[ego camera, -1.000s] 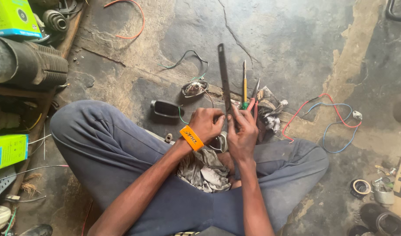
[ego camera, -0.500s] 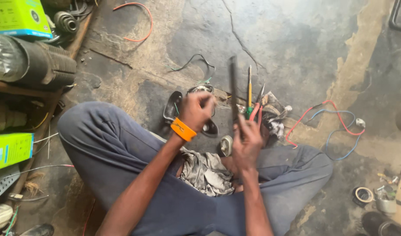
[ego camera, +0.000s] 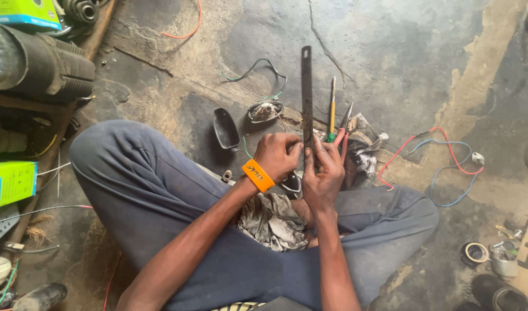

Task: The person sits on the floor and works on small electrical components, likely fan capacitors. They use a screwdriver to open a metal casing, manipulate internal wires, and use a metal file to scrape or clean a part. The person also handles electrical tape and other small parts.

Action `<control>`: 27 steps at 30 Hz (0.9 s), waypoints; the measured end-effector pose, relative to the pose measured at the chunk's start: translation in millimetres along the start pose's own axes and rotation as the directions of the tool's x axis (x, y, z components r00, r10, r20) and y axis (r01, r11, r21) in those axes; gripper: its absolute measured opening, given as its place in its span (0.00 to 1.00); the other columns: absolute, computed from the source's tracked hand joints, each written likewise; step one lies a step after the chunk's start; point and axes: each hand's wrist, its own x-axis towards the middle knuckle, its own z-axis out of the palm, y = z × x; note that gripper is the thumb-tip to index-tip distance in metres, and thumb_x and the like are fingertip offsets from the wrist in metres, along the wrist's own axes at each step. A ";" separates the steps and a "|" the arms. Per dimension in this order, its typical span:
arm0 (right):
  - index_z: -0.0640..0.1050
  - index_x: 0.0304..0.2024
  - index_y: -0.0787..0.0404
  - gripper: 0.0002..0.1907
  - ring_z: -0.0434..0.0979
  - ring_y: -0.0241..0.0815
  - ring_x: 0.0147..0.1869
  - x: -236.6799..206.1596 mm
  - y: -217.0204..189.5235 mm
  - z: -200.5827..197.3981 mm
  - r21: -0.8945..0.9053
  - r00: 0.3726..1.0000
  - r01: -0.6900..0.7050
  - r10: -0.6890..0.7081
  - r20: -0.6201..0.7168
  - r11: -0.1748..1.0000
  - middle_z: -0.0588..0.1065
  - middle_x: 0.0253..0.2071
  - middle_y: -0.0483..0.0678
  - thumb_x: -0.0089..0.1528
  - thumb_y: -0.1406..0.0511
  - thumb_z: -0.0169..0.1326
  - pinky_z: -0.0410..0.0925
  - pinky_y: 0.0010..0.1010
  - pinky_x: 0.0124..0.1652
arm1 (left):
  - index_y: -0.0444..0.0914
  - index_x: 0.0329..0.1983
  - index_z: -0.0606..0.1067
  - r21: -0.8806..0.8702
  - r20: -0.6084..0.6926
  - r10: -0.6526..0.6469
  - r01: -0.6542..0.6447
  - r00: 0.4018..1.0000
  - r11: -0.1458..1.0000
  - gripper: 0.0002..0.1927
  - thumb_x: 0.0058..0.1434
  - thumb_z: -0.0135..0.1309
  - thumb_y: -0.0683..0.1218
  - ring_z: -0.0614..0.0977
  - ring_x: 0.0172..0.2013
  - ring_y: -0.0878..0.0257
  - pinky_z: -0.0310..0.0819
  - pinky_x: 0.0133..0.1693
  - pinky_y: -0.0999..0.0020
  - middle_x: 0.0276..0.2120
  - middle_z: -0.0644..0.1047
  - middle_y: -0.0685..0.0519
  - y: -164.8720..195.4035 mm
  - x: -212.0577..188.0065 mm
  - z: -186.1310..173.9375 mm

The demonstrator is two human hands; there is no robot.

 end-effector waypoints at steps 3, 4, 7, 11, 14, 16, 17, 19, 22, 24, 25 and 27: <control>0.79 0.57 0.67 0.16 0.77 0.37 0.39 -6.7 -0.8 2.0 -0.030 1.000 0.002 -0.002 0.009 1.000 0.76 0.41 0.50 0.66 0.74 0.56 0.69 0.27 0.38 | 0.35 0.35 0.82 -0.058 -0.046 -0.120 0.117 0.992 0.991 0.09 0.61 0.56 0.45 0.84 0.25 0.51 0.74 0.30 0.58 0.26 0.81 0.43 -1.9 8.1 -7.6; 0.79 0.57 0.67 0.16 0.77 0.38 0.39 -8.3 -0.5 1.1 -0.036 1.000 0.015 -0.015 0.010 0.999 0.75 0.41 0.50 0.66 0.74 0.56 0.69 0.27 0.38 | 0.35 0.35 0.82 -0.085 -0.041 -0.166 0.162 0.985 0.983 0.09 0.61 0.56 0.45 0.83 0.23 0.52 0.73 0.28 0.59 0.25 0.81 0.44 -3.1 12.0 -10.9; 0.79 0.57 0.68 0.17 0.74 0.38 0.38 -9.6 1.5 -5.0 -0.017 1.000 -0.026 0.026 -0.017 1.000 0.75 0.40 0.50 0.65 0.74 0.57 0.67 0.28 0.37 | 0.35 0.34 0.81 -0.101 -0.072 -0.018 0.011 0.997 0.995 0.08 0.62 0.55 0.44 0.86 0.28 0.59 0.77 0.32 0.64 0.26 0.82 0.46 -2.5 11.3 -14.9; 0.79 0.58 0.68 0.18 0.73 0.37 0.37 -6.9 3.8 -14.1 0.023 0.994 -0.091 0.092 -0.060 0.996 0.74 0.41 0.50 0.65 0.74 0.58 0.67 0.26 0.36 | 0.35 0.34 0.81 -0.038 -0.047 -0.038 0.036 0.998 0.999 0.08 0.60 0.56 0.45 0.85 0.27 0.54 0.77 0.31 0.61 0.26 0.81 0.44 0.6 5.6 -9.7; 0.79 0.57 0.68 0.17 0.76 0.37 0.40 -5.4 3.7 -14.8 -0.026 0.998 0.002 -0.004 -0.069 1.000 0.76 0.42 0.51 0.64 0.74 0.58 0.69 0.26 0.37 | 0.36 0.35 0.82 0.054 -0.031 -0.017 0.018 0.999 0.998 0.09 0.58 0.57 0.46 0.84 0.28 0.48 0.76 0.32 0.57 0.26 0.81 0.42 0.6 3.8 -4.3; 0.79 0.56 0.68 0.17 0.77 0.38 0.40 -4.5 4.0 -12.5 -0.056 0.997 0.036 -0.040 -0.061 0.998 0.77 0.43 0.51 0.63 0.74 0.58 0.69 0.26 0.38 | 0.35 0.36 0.82 0.044 -0.005 -0.011 0.011 1.000 0.999 0.10 0.58 0.57 0.46 0.84 0.29 0.46 0.77 0.33 0.56 0.26 0.80 0.41 -0.1 -0.1 -0.3; 0.79 0.56 0.68 0.17 0.78 0.39 0.41 -3.5 4.6 -10.8 -0.061 0.997 0.053 -0.056 -0.053 0.997 0.77 0.42 0.51 0.64 0.74 0.58 0.70 0.27 0.39 | 0.35 0.37 0.82 0.039 0.008 0.014 -0.014 1.000 0.999 0.09 0.59 0.57 0.46 0.84 0.29 0.46 0.76 0.33 0.55 0.27 0.80 0.41 -0.6 -1.2 1.4; 0.79 0.56 0.68 0.17 0.78 0.40 0.42 -3.3 5.9 -7.4 -0.055 0.996 0.080 -0.082 -0.034 0.995 0.77 0.42 0.51 0.64 0.75 0.58 0.70 0.29 0.41 | 0.35 0.37 0.82 0.034 0.030 0.058 -0.059 0.998 0.998 0.09 0.60 0.56 0.45 0.83 0.30 0.44 0.76 0.33 0.54 0.28 0.80 0.40 -1.5 -4.7 3.5; 0.79 0.57 0.68 0.17 0.79 0.42 0.42 -6.4 7.7 -3.3 -0.038 0.996 0.087 -0.088 -0.028 0.995 0.76 0.42 0.51 0.64 0.75 0.57 0.71 0.31 0.42 | 0.35 0.37 0.82 0.060 0.036 0.032 -0.034 0.999 0.998 0.10 0.60 0.56 0.45 0.83 0.28 0.45 0.75 0.33 0.55 0.26 0.80 0.40 0.5 -5.0 3.3; 0.79 0.57 0.68 0.17 0.79 0.41 0.41 -11.4 7.5 -1.9 -0.041 0.998 0.049 -0.051 -0.040 0.998 0.76 0.42 0.52 0.65 0.75 0.56 0.71 0.31 0.40 | 0.34 0.37 0.82 -0.005 -0.022 0.015 -0.015 1.000 1.000 0.10 0.59 0.57 0.45 0.84 0.27 0.51 0.76 0.31 0.58 0.26 0.81 0.43 4.3 -2.8 -1.5; 0.79 0.57 0.67 0.18 0.79 0.42 0.41 -13.2 7.2 -1.9 -0.075 0.999 0.038 -0.039 -0.007 0.996 0.76 0.41 0.52 0.64 0.75 0.56 0.70 0.32 0.40 | 0.34 0.36 0.81 -0.038 -0.049 0.013 -0.015 0.999 0.999 0.10 0.58 0.57 0.45 0.85 0.26 0.54 0.77 0.30 0.59 0.27 0.81 0.44 6.4 1.8 -5.1; 0.80 0.56 0.66 0.19 0.78 0.43 0.41 -15.9 6.2 -2.5 -0.141 0.999 0.019 -0.012 0.052 0.990 0.75 0.39 0.53 0.62 0.76 0.56 0.70 0.34 0.39 | 0.33 0.37 0.81 -0.150 -0.011 -0.050 0.048 0.999 0.987 0.10 0.64 0.55 0.45 0.81 0.26 0.54 0.74 0.30 0.59 0.26 0.81 0.45 7.5 9.9 -19.4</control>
